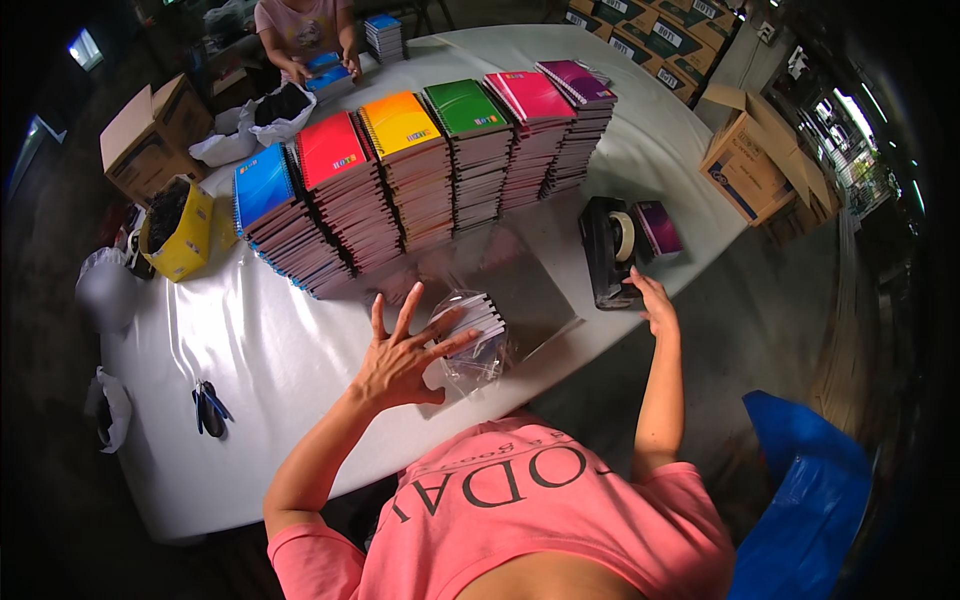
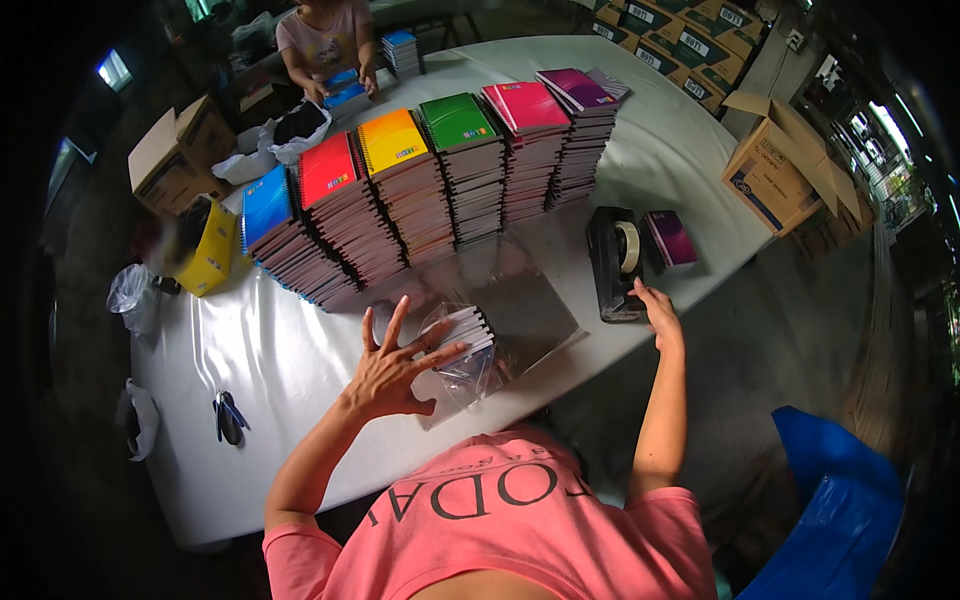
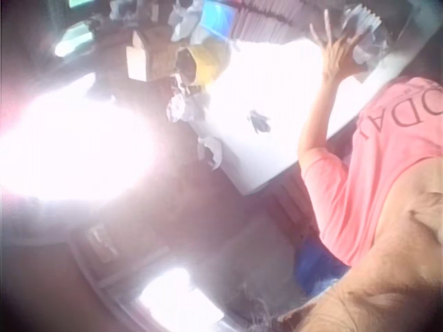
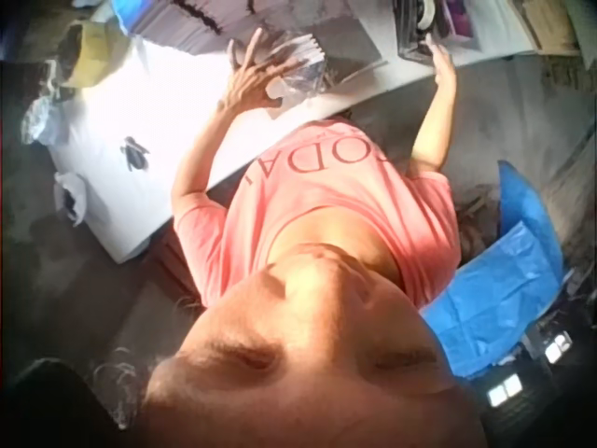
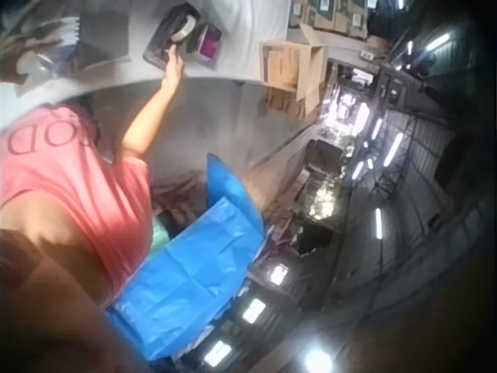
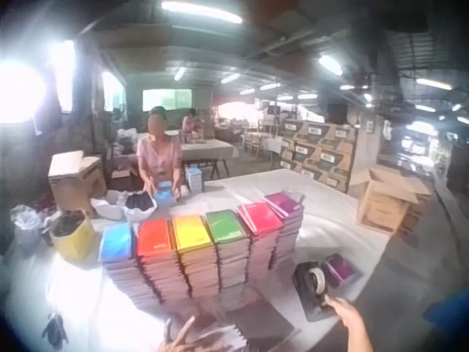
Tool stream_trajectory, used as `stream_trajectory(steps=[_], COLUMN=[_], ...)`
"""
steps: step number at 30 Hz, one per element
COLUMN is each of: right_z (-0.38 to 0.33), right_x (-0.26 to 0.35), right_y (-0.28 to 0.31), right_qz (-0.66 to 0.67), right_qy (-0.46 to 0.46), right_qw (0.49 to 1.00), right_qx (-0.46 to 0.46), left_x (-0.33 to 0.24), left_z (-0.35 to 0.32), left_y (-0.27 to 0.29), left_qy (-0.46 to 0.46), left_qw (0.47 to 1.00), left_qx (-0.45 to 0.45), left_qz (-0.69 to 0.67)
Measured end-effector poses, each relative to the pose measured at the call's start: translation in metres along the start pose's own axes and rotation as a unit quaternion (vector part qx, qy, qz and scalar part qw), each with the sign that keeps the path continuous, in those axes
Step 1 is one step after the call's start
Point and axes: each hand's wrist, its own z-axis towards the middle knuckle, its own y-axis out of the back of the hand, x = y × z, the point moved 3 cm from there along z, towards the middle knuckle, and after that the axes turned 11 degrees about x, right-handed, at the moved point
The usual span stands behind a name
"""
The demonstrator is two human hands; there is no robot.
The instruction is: The person places stacks of notebooks into plastic bags, seals the bags with adhesive tape from a dispenser, and organizes the packed bags.
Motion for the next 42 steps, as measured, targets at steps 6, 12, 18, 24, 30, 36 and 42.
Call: stream_trajectory(steps=[6, 12, 18, 24, 30, 36, 42], right_z=[-0.009, -0.012, -0.043, -0.091, -0.116, -0.103, -0.085], right_x=[0.002, -0.050, -0.040, 0.112, 0.178, 0.178, 0.168], right_y=[-0.008, -0.011, -0.007, -0.100, -0.205, -0.242, -0.203], right_qz=[0.306, 0.222, -0.193, -0.010, -0.227, -0.485, -0.484], right_qy=[0.100, 0.097, 0.149, 0.246, 0.223, 0.264, 0.242], right_qw=[0.940, 0.970, 0.912, 0.932, 0.823, 0.783, 0.816], right_qx=[0.117, 0.025, -0.328, 0.267, 0.470, 0.285, 0.202], left_x=[0.001, 0.003, 0.003, 0.006, 0.008, 0.005, 0.002], left_z=[-0.002, 0.000, -0.001, -0.002, -0.002, 0.000, -0.002], left_y=[-0.002, -0.001, -0.002, -0.006, -0.006, -0.004, -0.008], left_qy=[0.008, 0.009, 0.004, 0.005, -0.003, 0.009, 0.013], left_qw=[1.000, 1.000, 1.000, 0.999, 0.999, 0.998, 0.999], left_qx=[-0.008, -0.001, 0.004, 0.004, 0.023, 0.033, 0.019], left_qz=[0.021, 0.026, 0.024, 0.035, 0.035, 0.050, 0.031])
